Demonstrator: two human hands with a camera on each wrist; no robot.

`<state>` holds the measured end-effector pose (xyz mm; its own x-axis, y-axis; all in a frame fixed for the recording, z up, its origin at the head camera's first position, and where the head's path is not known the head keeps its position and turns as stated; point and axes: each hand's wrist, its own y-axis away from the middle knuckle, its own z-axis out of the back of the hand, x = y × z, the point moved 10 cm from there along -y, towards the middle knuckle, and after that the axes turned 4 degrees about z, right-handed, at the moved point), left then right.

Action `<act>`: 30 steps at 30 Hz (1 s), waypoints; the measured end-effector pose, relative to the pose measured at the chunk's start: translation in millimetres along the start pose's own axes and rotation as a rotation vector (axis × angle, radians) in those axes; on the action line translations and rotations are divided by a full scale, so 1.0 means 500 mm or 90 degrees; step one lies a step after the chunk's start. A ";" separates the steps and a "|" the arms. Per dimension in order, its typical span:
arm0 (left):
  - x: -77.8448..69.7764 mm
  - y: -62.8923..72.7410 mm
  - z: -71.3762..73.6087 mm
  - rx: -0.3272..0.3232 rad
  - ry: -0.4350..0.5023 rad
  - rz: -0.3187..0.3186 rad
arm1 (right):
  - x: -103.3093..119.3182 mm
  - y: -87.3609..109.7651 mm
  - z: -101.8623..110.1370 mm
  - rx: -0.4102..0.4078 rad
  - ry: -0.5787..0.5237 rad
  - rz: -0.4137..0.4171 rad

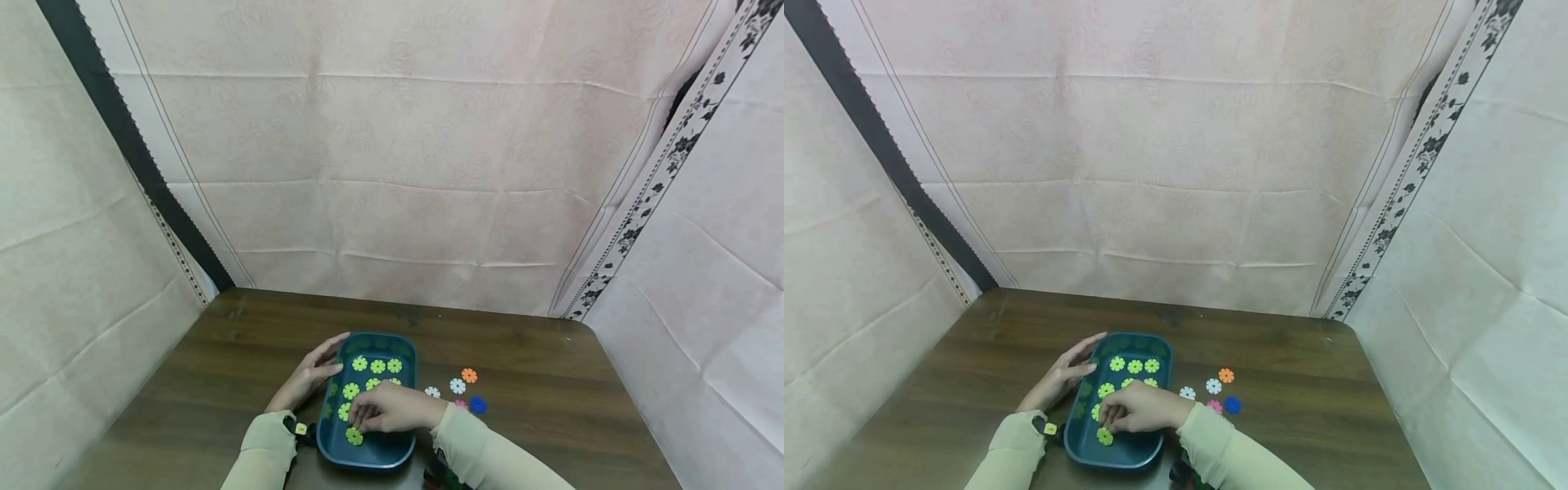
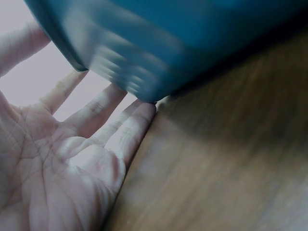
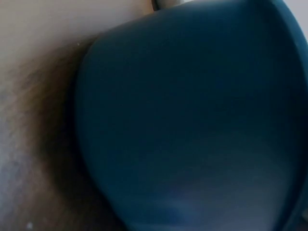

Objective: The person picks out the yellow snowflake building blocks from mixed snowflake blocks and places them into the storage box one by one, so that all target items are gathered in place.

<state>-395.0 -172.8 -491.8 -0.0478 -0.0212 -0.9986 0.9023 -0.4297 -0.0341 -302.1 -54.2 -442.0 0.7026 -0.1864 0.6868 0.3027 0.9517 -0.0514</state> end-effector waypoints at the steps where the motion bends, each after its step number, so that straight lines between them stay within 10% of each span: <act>1: 0.000 0.000 0.001 -0.002 0.000 0.001 | -0.001 -0.002 -0.002 0.003 0.001 -0.003; 30: -0.003 0.001 -0.004 0.020 0.006 -0.011 | 0.021 0.002 0.012 -0.015 -0.013 0.026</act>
<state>-393.5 -171.3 -490.6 -0.0597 -0.0053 -0.9982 0.8878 -0.4574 -0.0507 -298.4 -53.8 -430.6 0.7014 -0.1414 0.6986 0.2884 0.9526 -0.0967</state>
